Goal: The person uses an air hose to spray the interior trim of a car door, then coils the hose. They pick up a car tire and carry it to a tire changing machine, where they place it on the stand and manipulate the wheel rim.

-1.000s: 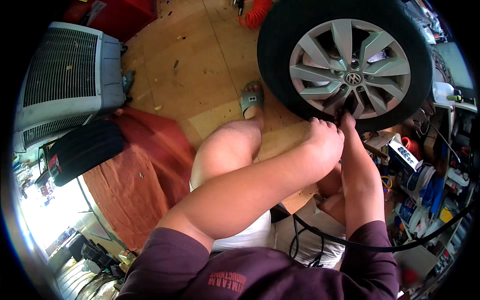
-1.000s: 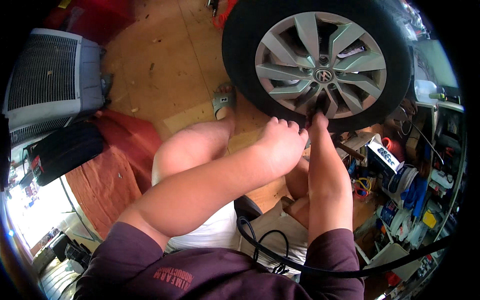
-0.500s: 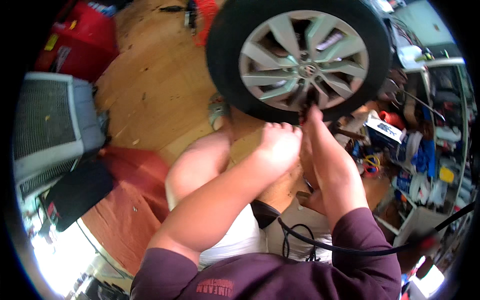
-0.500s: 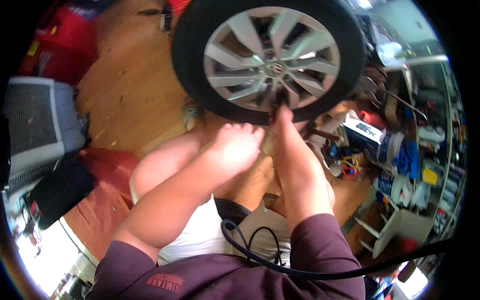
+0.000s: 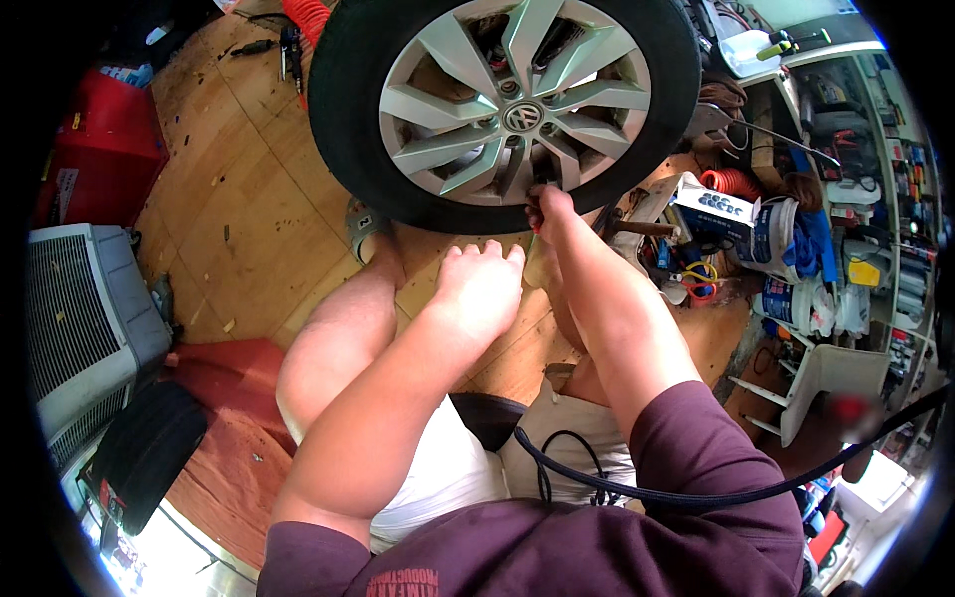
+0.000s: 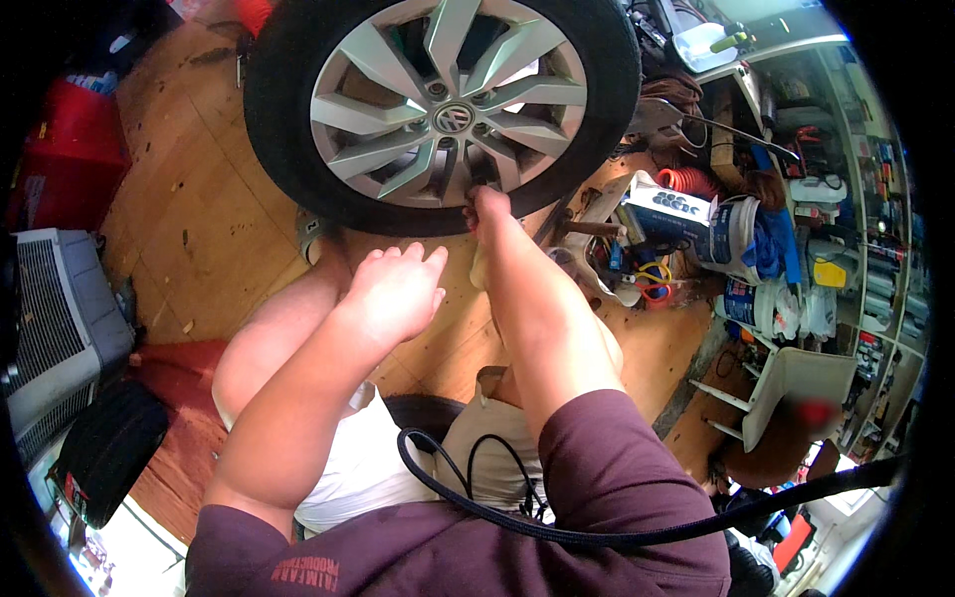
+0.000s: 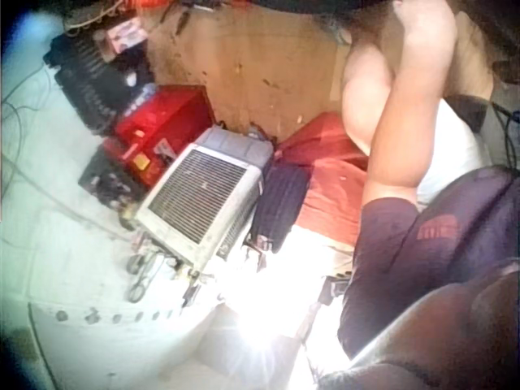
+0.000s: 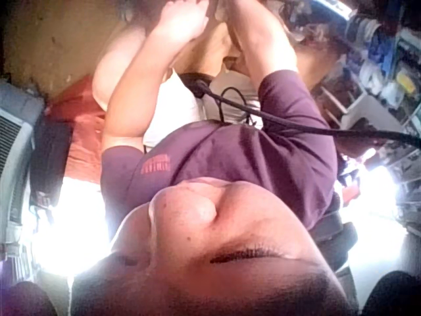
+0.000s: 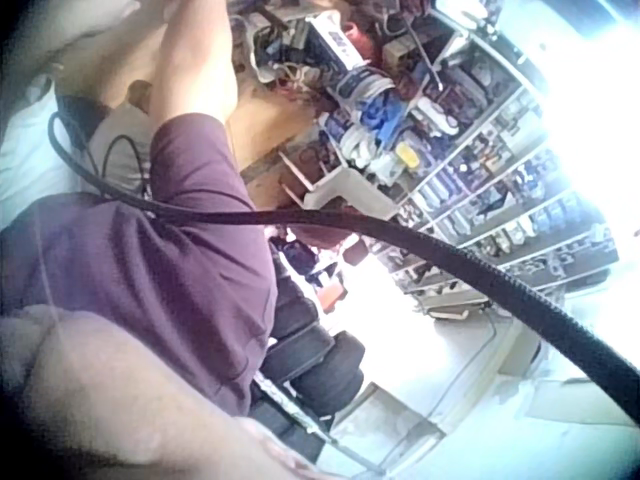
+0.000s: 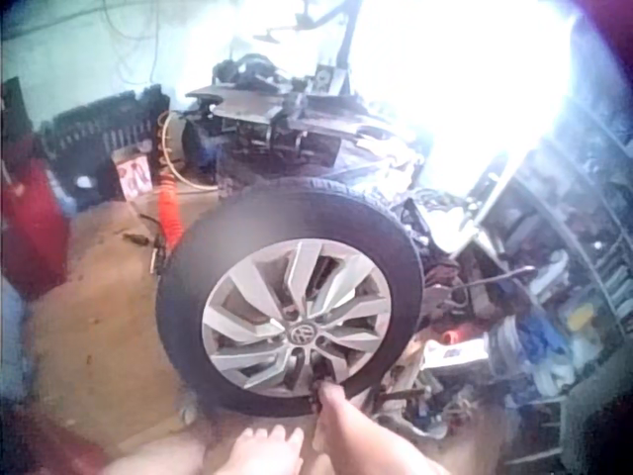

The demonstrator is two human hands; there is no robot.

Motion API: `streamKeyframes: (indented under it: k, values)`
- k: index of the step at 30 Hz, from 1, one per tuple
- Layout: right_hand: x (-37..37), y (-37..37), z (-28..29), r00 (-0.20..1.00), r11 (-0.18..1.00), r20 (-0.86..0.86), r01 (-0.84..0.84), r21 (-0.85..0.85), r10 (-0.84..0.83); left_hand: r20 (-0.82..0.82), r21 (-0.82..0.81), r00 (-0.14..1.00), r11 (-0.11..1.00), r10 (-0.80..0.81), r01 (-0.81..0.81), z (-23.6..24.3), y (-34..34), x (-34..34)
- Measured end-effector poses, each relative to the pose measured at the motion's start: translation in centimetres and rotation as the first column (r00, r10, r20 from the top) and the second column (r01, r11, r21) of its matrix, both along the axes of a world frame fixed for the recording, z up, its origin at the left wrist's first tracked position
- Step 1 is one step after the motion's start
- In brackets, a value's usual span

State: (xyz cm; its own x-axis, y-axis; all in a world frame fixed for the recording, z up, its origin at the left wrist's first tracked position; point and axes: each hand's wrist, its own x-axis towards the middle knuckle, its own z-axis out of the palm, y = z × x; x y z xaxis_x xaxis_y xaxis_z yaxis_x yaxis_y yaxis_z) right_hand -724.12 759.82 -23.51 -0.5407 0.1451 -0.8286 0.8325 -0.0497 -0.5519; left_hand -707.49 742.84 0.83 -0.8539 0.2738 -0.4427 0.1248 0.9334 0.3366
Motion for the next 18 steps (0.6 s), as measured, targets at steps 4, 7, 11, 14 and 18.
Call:
streamKeyframes:
  k: [4, 7, 11, 14, 18]
  values:
    - [-0.1, 0.2, 0.3, 0.986, 0.985, 0.050, 0.163, -0.052, -0.161, -0.003, 0.015, 1.000, 1.000, -0.008, 0.009, -0.2, 0.1, 0.2]
    - [-0.8, 1.4, -1.1, 0.999, 0.999, 0.020, -0.051, -0.003, 0.051, 0.024, 0.003, 0.999, 1.000, -0.021, 0.021, -0.2, 0.1, -0.1]
    - [0.2, -0.2, 1.2, 0.999, 0.996, 0.028, 0.019, -0.093, -0.016, 0.051, 0.014, 0.999, 1.000, -0.005, 0.005, -1.4, 0.0, -0.3]
    - [0.0, 0.5, 1.1, 0.997, 0.993, 0.037, 0.071, -0.099, -0.068, 0.043, 0.039, 0.999, 0.999, -0.004, 0.003, -1.9, 0.6, -0.4]
    - [-0.4, 1.7, -0.2, 0.992, 0.988, 0.026, -0.125, -0.094, 0.127, 0.054, 0.012, 0.998, 1.000, -0.026, 0.025, -2.3, 1.1, -0.5]
